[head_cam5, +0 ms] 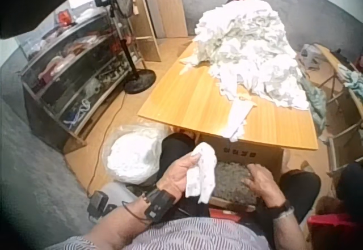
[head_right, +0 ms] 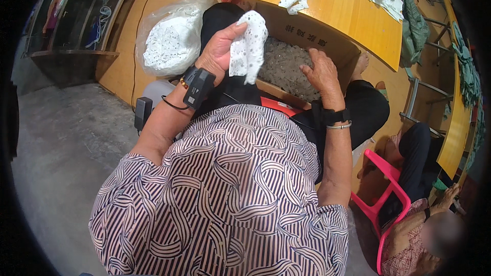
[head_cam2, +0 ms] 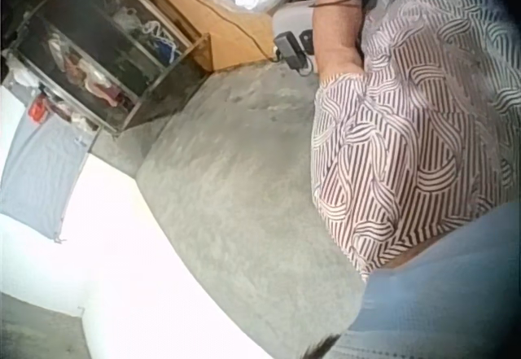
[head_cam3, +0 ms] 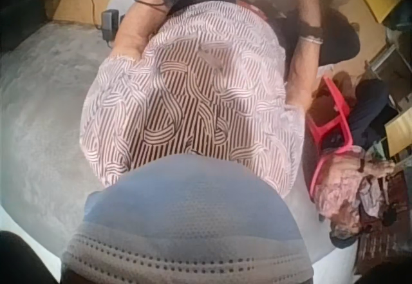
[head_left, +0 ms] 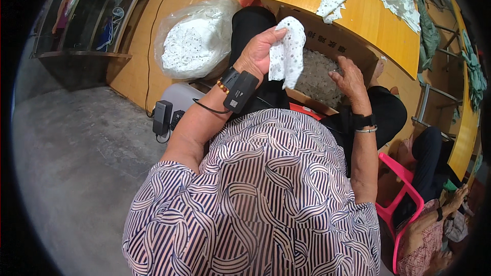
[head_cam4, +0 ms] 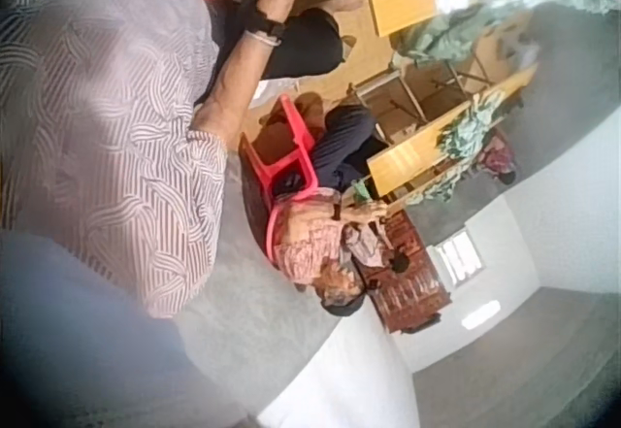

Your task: The recorder is inspecting and sorting white cloth or tissue-like scraps, placing some into a box.

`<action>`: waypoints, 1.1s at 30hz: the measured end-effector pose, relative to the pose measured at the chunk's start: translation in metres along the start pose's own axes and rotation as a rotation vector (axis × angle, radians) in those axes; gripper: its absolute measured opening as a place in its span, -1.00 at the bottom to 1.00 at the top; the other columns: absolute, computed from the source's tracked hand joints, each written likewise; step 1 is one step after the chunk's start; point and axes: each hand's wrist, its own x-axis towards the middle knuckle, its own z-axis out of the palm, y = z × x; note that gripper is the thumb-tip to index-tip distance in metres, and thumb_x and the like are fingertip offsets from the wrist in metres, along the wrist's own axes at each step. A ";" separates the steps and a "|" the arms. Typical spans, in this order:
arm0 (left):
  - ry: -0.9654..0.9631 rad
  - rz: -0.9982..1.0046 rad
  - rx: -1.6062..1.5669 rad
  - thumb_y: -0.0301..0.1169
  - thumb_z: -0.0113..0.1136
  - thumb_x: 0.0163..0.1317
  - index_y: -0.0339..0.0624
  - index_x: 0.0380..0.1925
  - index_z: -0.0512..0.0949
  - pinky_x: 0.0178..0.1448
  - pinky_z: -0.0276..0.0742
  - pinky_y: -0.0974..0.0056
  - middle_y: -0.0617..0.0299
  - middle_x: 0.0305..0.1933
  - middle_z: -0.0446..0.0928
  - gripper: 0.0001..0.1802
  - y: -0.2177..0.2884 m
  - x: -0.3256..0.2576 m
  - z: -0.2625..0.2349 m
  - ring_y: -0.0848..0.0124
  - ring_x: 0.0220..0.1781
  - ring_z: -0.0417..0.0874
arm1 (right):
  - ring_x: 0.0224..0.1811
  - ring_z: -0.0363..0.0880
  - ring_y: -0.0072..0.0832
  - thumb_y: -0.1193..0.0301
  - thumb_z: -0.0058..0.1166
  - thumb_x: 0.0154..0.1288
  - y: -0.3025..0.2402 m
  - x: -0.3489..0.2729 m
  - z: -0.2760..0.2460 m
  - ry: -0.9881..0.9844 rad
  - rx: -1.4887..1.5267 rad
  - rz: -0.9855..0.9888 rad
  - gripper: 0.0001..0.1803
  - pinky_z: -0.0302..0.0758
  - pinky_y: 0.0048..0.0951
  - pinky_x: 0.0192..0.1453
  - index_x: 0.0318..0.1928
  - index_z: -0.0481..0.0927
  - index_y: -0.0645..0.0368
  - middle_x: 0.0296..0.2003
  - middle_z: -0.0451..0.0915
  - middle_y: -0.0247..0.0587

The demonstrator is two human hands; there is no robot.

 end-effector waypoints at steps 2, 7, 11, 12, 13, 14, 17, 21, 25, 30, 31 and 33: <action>-0.021 0.022 0.008 -0.44 0.00 0.18 -0.30 -0.02 0.37 0.05 0.47 0.14 0.04 -0.10 0.51 -0.65 0.000 0.000 0.004 0.22 -0.09 0.57 | -0.15 0.49 -0.18 0.19 0.09 0.07 -0.005 0.006 -0.002 -0.028 0.295 -0.097 -0.56 0.40 -0.29 -0.11 -0.12 0.49 0.24 -0.25 0.52 -0.02; -0.038 0.051 0.001 -0.35 -0.01 0.21 -0.26 0.06 0.31 0.14 0.37 0.04 0.02 0.03 0.43 -0.58 -0.004 0.000 0.004 0.17 0.04 0.49 | -0.22 0.43 -0.55 0.11 0.06 0.11 -0.035 0.009 -0.009 -0.329 1.035 0.016 -0.49 0.33 -0.55 -0.15 -0.03 0.47 0.21 -0.24 0.51 -0.33; -0.049 0.023 -0.034 -0.31 0.00 0.21 -0.27 0.05 0.31 0.14 0.37 0.03 0.01 0.02 0.44 -0.57 -0.007 -0.002 0.004 0.14 0.04 0.49 | -0.23 0.41 -0.63 0.21 0.12 0.08 -0.058 0.014 -0.012 -0.355 1.253 -0.011 -0.57 0.33 -0.60 -0.12 -0.10 0.49 0.23 -0.27 0.51 -0.36; -0.052 0.023 -0.033 -0.31 0.00 0.21 -0.27 0.05 0.31 0.14 0.37 0.03 0.01 0.02 0.44 -0.57 -0.006 -0.002 0.003 0.14 0.04 0.49 | -0.24 0.42 -0.63 0.30 0.14 0.09 -0.060 0.015 -0.013 -0.346 1.325 -0.016 -0.64 0.34 -0.62 -0.10 -0.15 0.50 0.26 -0.29 0.51 -0.34; -0.058 0.017 -0.046 -0.31 0.00 0.21 -0.26 0.05 0.31 0.14 0.37 0.03 0.01 0.02 0.44 -0.57 -0.006 -0.003 0.002 0.15 0.04 0.49 | -0.24 0.42 -0.63 0.30 0.14 0.09 -0.059 0.017 -0.011 -0.343 1.324 -0.018 -0.64 0.34 -0.62 -0.10 -0.15 0.50 0.26 -0.29 0.51 -0.34; -0.064 0.012 -0.059 -0.31 0.00 0.21 -0.26 0.04 0.32 0.14 0.37 0.03 0.01 0.02 0.44 -0.58 -0.004 -0.003 0.002 0.15 0.04 0.49 | -0.30 0.43 -0.65 0.38 0.12 0.09 -0.056 0.019 -0.008 -0.292 1.363 -0.033 -0.72 0.37 -0.62 -0.14 -0.19 0.50 0.24 -0.35 0.50 -0.36; -0.036 0.077 -0.030 -0.32 0.01 0.21 -0.25 0.04 0.32 0.14 0.37 0.03 0.02 0.01 0.45 -0.58 0.002 -0.007 0.002 0.15 0.05 0.48 | -0.40 0.44 -0.69 0.51 0.08 0.10 -0.058 0.021 -0.014 -0.209 1.438 -0.062 -0.84 0.42 -0.64 -0.24 -0.26 0.50 0.23 -0.44 0.49 -0.40; -0.047 0.159 -0.021 -0.37 0.02 0.20 -0.25 0.05 0.32 0.16 0.36 0.04 0.03 0.01 0.45 -0.59 0.016 -0.008 -0.008 0.14 0.06 0.48 | -0.45 0.43 -0.70 0.57 0.05 0.10 -0.059 0.018 -0.024 -0.204 1.401 -0.071 -0.87 0.45 -0.64 -0.30 -0.28 0.49 0.24 -0.48 0.48 -0.42; -0.073 0.261 -0.150 -0.39 0.01 0.20 -0.26 0.05 0.33 0.23 0.26 0.02 0.00 0.04 0.43 -0.59 0.053 -0.018 -0.015 0.13 0.11 0.43 | -0.47 0.42 -0.72 0.56 0.04 0.11 -0.060 0.022 -0.034 -0.165 1.301 -0.021 -0.90 0.43 -0.65 -0.34 -0.32 0.50 0.24 -0.48 0.47 -0.46; 0.330 0.669 0.020 -0.30 -0.10 0.25 -0.32 0.07 0.31 0.28 0.14 -0.04 -0.03 0.13 0.35 -0.57 0.122 -0.048 -0.059 0.05 0.18 0.34 | -0.56 0.42 -0.61 0.55 0.08 0.03 -0.059 0.040 -0.056 0.376 0.572 -0.225 -0.89 0.38 -0.58 -0.45 -0.36 0.51 0.20 -0.55 0.48 -0.29; 0.453 0.745 0.040 -0.29 -0.12 0.26 -0.32 0.07 0.30 0.28 0.13 -0.07 -0.03 0.13 0.35 -0.56 0.133 -0.056 -0.075 0.04 0.18 0.33 | -0.56 0.47 -0.45 0.52 0.11 -0.02 -0.066 0.044 -0.066 0.415 0.456 -0.221 -0.87 0.40 -0.50 -0.45 -0.38 0.50 0.18 -0.56 0.44 -0.18; 0.569 0.768 0.013 -0.29 -0.14 0.25 -0.35 0.05 0.30 0.20 0.25 -0.08 -0.06 0.09 0.37 -0.56 0.151 -0.075 -0.135 0.07 0.18 0.34 | -0.55 0.48 -0.40 0.50 0.13 -0.03 -0.075 0.056 -0.073 0.443 0.359 -0.258 -0.87 0.41 -0.47 -0.45 -0.39 0.50 0.18 -0.55 0.44 -0.20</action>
